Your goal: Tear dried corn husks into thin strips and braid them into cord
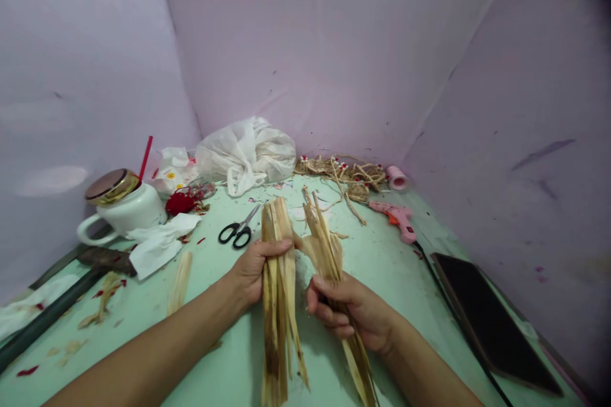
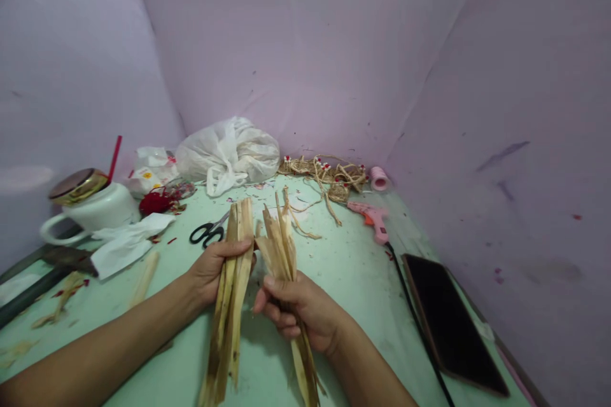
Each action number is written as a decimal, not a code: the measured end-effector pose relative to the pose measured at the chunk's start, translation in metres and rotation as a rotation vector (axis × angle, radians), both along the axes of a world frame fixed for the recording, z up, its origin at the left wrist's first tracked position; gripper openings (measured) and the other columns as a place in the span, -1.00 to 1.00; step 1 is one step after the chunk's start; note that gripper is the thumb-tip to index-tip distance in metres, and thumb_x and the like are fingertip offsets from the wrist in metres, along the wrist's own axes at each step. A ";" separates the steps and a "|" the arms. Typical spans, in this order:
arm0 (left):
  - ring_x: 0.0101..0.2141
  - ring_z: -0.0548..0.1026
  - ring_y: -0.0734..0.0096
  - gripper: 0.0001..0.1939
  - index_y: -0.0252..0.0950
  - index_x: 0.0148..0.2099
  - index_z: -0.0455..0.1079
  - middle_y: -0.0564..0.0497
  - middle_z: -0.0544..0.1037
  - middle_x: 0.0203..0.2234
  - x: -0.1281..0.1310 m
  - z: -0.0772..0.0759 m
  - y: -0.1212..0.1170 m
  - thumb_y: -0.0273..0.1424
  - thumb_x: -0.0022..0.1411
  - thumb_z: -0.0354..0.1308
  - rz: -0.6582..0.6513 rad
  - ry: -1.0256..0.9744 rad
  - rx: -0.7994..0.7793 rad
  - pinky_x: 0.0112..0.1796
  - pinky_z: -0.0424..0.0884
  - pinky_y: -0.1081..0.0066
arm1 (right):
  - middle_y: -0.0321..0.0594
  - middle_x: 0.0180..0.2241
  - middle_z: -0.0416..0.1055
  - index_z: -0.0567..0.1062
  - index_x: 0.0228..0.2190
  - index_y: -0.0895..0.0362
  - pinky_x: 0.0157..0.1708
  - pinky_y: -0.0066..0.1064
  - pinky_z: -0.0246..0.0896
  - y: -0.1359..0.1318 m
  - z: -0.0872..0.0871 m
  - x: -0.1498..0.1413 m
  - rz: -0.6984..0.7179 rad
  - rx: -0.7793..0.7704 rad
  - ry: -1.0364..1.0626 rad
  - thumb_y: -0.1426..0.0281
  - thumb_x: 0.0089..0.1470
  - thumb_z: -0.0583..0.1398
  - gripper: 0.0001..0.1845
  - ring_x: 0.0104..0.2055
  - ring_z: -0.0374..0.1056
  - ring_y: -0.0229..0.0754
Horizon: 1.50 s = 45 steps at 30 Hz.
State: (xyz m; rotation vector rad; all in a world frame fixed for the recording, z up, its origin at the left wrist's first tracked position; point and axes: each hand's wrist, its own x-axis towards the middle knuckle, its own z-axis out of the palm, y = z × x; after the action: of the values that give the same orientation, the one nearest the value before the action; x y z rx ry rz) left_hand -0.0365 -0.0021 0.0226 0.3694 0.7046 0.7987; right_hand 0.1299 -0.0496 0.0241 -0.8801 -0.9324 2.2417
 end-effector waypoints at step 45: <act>-0.63 0.42 0.35 -0.73 -0.49 -0.38 0.46 -0.11 0.49 -0.63 0.019 -0.007 -0.014 -0.47 -0.25 0.28 -0.054 0.349 0.320 -0.59 0.31 0.43 | -0.49 -0.81 0.02 0.24 -0.63 0.17 -0.78 -0.58 -0.40 0.008 0.002 -0.005 -0.521 0.116 -0.363 0.33 -0.31 0.21 -0.76 -0.75 -0.17 -0.49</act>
State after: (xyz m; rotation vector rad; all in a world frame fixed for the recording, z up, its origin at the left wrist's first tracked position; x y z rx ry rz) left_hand -0.0177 -0.0162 0.0159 0.8288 0.8888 0.8051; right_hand 0.1246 -0.0412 0.0258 -1.3271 -0.8527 1.6018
